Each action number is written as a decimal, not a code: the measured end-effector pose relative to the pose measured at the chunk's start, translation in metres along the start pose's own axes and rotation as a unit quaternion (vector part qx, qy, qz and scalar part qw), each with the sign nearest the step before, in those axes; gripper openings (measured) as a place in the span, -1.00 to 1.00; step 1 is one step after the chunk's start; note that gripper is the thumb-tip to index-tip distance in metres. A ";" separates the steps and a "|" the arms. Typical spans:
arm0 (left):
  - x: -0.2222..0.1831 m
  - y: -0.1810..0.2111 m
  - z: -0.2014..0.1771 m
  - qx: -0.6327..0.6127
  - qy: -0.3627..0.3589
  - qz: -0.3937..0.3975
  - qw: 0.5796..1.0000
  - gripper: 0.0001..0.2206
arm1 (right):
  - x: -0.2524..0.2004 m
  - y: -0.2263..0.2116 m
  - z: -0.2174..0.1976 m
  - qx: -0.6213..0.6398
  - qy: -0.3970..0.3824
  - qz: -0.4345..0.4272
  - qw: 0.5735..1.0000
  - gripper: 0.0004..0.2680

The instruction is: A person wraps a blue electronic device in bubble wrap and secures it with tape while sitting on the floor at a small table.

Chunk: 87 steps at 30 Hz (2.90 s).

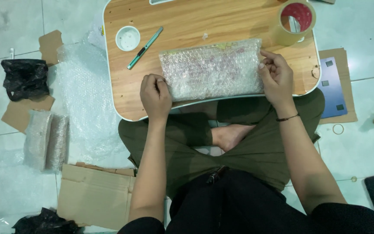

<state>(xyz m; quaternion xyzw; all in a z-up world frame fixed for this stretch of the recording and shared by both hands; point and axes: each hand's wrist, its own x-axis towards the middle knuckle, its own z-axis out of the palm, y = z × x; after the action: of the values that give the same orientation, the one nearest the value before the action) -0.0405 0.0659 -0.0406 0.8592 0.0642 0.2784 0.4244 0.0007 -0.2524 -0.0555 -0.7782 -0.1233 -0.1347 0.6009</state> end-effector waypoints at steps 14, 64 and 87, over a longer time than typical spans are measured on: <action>0.006 -0.001 0.001 -0.021 0.023 0.000 1.000 -0.85 | 0.009 0.010 0.001 -0.020 0.026 0.022 0.999 -0.86; 0.036 -0.023 0.013 -0.064 0.068 -0.015 0.996 -0.79 | 0.028 0.004 0.018 -0.011 0.067 0.046 0.997 -0.85; 0.024 -0.095 -0.072 0.065 -0.005 -0.222 0.973 -0.65 | -0.004 0.069 -0.098 -0.172 0.140 0.102 0.970 -0.78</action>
<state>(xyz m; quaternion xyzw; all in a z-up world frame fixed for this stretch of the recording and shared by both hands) -0.0472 0.1841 -0.0678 0.8507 0.2692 0.1679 0.4190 0.0156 -0.3648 -0.0957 -0.8518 0.0671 -0.1990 0.4799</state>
